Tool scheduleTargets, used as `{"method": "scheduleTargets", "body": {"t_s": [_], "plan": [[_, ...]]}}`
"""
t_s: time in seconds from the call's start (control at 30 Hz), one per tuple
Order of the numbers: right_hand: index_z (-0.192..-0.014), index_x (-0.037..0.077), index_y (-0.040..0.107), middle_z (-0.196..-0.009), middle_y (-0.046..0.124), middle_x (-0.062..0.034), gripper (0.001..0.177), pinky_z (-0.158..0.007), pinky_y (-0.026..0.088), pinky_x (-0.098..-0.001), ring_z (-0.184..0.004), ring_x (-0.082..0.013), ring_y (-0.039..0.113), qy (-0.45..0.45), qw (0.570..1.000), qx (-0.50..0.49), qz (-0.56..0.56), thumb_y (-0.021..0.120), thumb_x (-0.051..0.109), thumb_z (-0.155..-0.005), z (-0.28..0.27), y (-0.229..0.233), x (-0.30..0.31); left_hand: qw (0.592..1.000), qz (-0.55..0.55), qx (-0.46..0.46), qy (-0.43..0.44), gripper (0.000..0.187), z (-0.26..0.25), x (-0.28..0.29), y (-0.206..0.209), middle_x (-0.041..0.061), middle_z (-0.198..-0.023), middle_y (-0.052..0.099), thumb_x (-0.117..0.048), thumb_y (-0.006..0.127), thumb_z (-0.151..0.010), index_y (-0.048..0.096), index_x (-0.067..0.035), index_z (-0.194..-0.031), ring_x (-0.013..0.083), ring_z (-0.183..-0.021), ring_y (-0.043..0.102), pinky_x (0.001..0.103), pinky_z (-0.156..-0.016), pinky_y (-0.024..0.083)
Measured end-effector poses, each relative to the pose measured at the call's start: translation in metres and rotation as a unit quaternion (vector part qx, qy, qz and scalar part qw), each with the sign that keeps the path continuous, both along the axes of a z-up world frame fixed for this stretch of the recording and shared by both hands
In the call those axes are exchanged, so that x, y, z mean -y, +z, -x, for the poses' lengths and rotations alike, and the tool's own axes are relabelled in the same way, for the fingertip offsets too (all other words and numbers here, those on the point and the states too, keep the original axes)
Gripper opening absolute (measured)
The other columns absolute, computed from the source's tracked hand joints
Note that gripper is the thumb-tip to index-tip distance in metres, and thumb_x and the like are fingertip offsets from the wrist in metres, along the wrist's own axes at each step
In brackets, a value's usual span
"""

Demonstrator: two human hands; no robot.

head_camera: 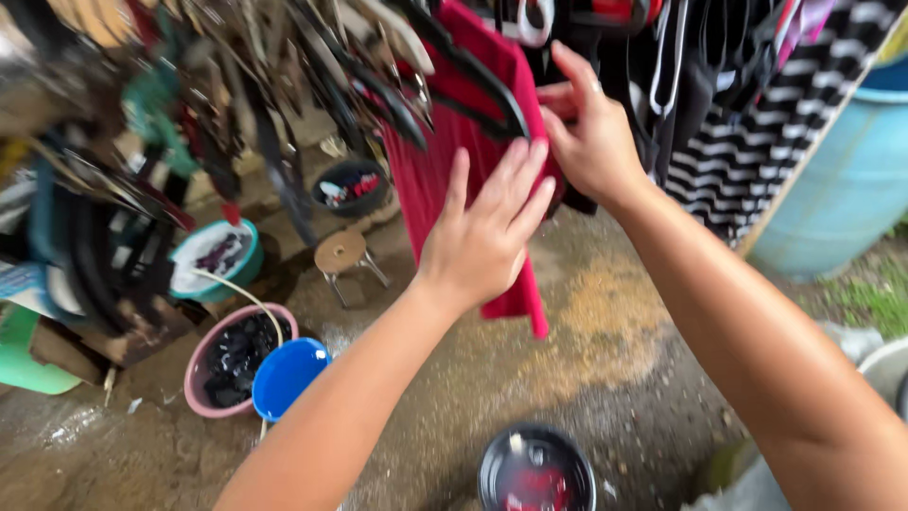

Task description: The person washes clothes in a basin, rinses them in water, and then hangs the wet garments onto hangers and clips on a clothesline.

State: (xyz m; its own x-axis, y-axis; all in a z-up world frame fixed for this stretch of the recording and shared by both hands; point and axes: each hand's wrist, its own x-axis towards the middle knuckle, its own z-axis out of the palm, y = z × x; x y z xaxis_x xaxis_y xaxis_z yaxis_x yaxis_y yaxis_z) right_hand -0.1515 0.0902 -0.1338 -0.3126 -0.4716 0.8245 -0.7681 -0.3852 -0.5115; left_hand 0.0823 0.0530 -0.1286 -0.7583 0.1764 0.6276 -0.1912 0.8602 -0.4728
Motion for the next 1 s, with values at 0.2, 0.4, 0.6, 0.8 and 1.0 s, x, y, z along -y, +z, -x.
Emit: {"method": "scheduleTargets", "body": {"t_s": [0.2,0.4,0.6,0.8,1.0], "plan": [[-0.146,0.014,0.054,-0.145,0.062,-0.0186,0.058,-0.093,0.057,-0.0406,-0.122,-0.033,0.065,-0.141,0.978,-0.051,-0.144,0.076,0.013,-0.092,-0.048,-0.13,-0.069,0.983,-0.133,0.123,0.016,0.07,-0.028,0.0,-0.118,0.013,-0.169,0.028,-0.019,0.072,-0.078,0.057,-0.011,-0.147,0.0268,-0.157,0.024,0.068,-0.123,0.014],[-0.145,0.015,0.054,-0.151,0.048,-0.0234,0.065,-0.101,0.049,-0.0472,-0.131,-0.0427,0.049,-0.163,0.907,-0.054,-0.384,0.075,0.021,-0.084,-0.089,-0.268,-0.118,0.912,-0.337,0.216,0.084,0.075,-0.045,-0.01,-0.229,0.018,-0.168,0.017,-0.018,0.073,-0.078,0.051,-0.018,-0.15,0.0377,-0.156,0.013,0.071,-0.12,0.008],[-0.14,0.017,0.058,-0.147,0.053,-0.0185,0.059,-0.105,0.049,-0.0462,-0.131,-0.0398,0.052,-0.121,0.839,0.019,-0.531,0.074,0.02,-0.083,-0.143,-0.444,-0.17,0.826,-0.454,0.307,0.126,0.08,-0.068,-0.028,-0.381,0.021,-0.167,0.009,-0.022,0.074,-0.079,0.044,-0.022,-0.153,0.0424,-0.155,0.004,0.068,-0.12,0.008],[-0.142,0.021,0.056,-0.141,0.058,-0.0138,0.056,-0.105,0.048,-0.0454,-0.127,-0.038,0.055,-0.046,0.725,0.085,-0.682,0.069,0.021,-0.088,-0.177,-0.656,-0.18,0.725,-0.542,0.369,0.209,0.082,-0.104,-0.038,-0.589,0.022,-0.168,0.007,-0.025,0.074,-0.083,0.036,-0.02,-0.156,0.042,-0.155,0.005,0.059,-0.122,0.014],[-0.15,0.029,0.05,-0.145,0.057,-0.0105,0.06,-0.104,0.049,-0.0445,-0.121,-0.038,0.058,-0.026,0.696,0.052,-0.715,0.061,0.019,-0.092,-0.168,-0.813,-0.135,0.603,-0.646,0.374,0.281,0.086,-0.127,-0.04,-0.781,0.019,-0.168,0.016,-0.022,0.071,-0.087,0.026,-0.018,-0.16,0.041,-0.153,0.022,0.045,-0.122,0.026]]}}
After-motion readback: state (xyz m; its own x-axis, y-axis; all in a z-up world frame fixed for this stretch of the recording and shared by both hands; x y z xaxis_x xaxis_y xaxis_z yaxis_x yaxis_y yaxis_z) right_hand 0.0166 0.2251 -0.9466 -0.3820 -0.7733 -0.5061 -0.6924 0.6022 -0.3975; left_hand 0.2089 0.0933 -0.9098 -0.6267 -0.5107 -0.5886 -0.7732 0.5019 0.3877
